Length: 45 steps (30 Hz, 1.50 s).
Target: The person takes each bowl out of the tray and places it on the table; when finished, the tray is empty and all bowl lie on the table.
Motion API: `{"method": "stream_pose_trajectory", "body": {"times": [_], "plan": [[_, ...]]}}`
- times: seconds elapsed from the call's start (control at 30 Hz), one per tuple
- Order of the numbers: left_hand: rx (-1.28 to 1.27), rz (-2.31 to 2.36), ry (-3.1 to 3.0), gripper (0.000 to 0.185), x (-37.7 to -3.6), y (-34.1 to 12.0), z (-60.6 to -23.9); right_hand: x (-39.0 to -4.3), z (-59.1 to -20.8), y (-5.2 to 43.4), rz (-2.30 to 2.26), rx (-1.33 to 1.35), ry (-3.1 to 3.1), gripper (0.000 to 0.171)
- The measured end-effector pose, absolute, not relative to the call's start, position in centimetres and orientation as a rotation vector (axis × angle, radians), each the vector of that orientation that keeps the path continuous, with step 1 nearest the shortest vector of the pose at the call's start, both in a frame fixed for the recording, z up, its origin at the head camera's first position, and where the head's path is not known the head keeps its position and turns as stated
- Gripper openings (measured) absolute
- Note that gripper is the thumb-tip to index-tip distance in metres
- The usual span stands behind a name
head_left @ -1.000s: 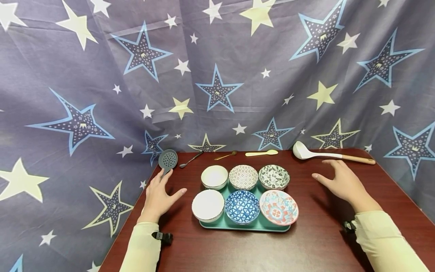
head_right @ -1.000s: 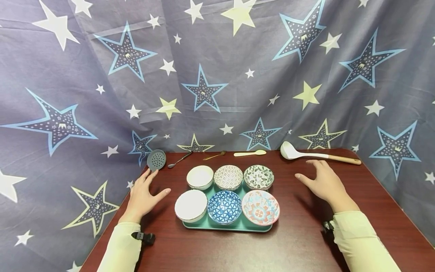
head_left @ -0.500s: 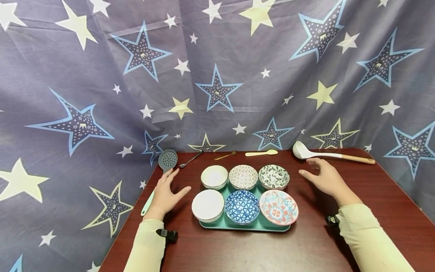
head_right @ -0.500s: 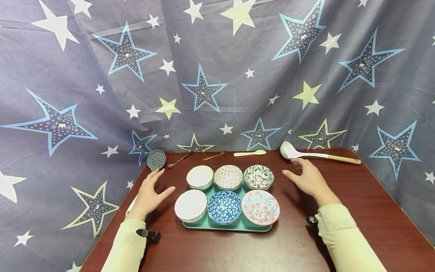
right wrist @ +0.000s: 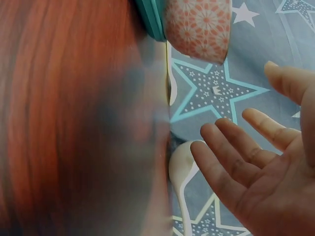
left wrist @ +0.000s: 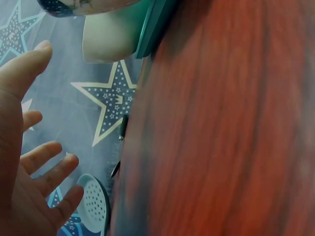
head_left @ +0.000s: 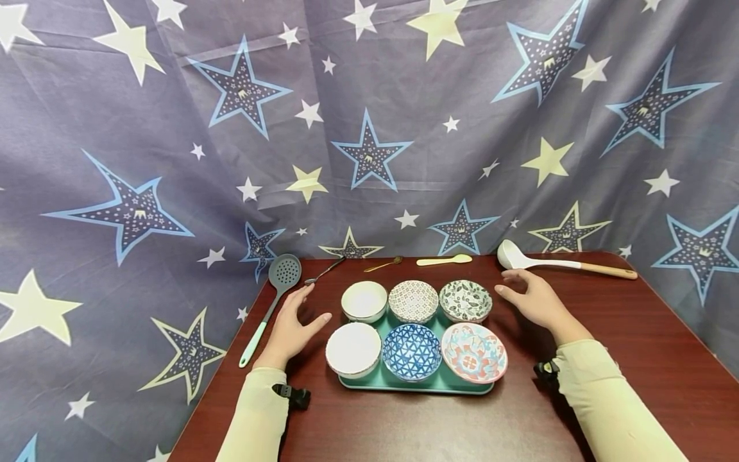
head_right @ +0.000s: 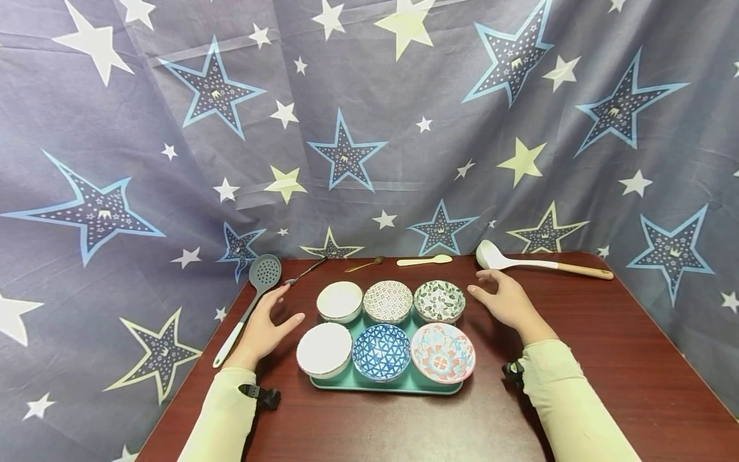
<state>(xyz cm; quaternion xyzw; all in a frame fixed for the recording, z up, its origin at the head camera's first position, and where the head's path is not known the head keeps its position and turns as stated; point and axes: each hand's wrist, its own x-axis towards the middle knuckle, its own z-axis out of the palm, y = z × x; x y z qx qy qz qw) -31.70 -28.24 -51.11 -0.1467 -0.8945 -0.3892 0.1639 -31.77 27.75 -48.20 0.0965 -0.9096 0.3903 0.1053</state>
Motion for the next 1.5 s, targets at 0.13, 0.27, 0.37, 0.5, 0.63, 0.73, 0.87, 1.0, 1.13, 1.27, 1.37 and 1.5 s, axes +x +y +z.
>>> {"method": "stream_pose_trajectory", "body": {"times": [0.13,0.27,0.37,0.5,0.63,0.73,0.87,1.0,1.13,1.27,1.37,1.5], "plan": [[-0.428,-1.175,-2.533,0.082,-31.8,-27.9,-51.2,-31.9,-48.6,27.3,1.205,0.3,-2.664,0.052],[-0.422,-1.221,-2.53,0.079,-31.9,-27.7,-51.3,-31.9,-49.0,27.1,1.343,0.287,-2.656,0.051],[-0.421,-1.26,-2.526,0.076,-32.0,-27.5,-51.4,-31.9,-49.2,26.9,1.439,0.269,-2.649,0.051],[-0.423,-1.297,-2.524,0.073,-32.1,-27.1,-51.5,-32.1,-49.5,26.6,1.459,0.277,-2.645,0.05],[-0.426,-1.311,-2.527,0.072,-32.3,-26.6,-51.8,-32.2,-49.8,26.3,1.459,0.293,-2.659,0.048],[-0.436,-1.348,-2.528,0.071,-32.6,-26.2,-52.0,-32.3,-50.0,26.1,1.469,0.311,-2.679,0.048],[-0.456,-1.453,-2.508,0.068,-32.9,-25.7,-52.3,-32.4,-50.3,25.8,1.537,0.327,-2.685,0.047],[-0.495,-1.515,-2.488,0.065,-33.1,-25.5,-52.3,-32.5,-50.4,25.5,1.588,0.319,-2.695,0.044],[-0.56,-1.559,-2.47,0.063,-33.4,-25.3,-52.1,-32.6,-50.5,25.2,1.595,0.304,-2.715,0.042],[-0.609,-1.609,-2.465,0.062,-33.7,-25.3,-51.9,-32.5,-50.3,24.9,1.64,0.28,-2.711,0.042],[-0.64,-1.621,-2.491,0.062,-33.9,-25.3,-51.7,-32.5,-50.2,24.7,1.688,0.25,-2.711,0.042],[-0.655,-1.624,-2.554,0.062,-34.2,-25.3,-51.4,-32.4,-50.1,24.4,1.712,0.255,-2.726,0.045]]}}
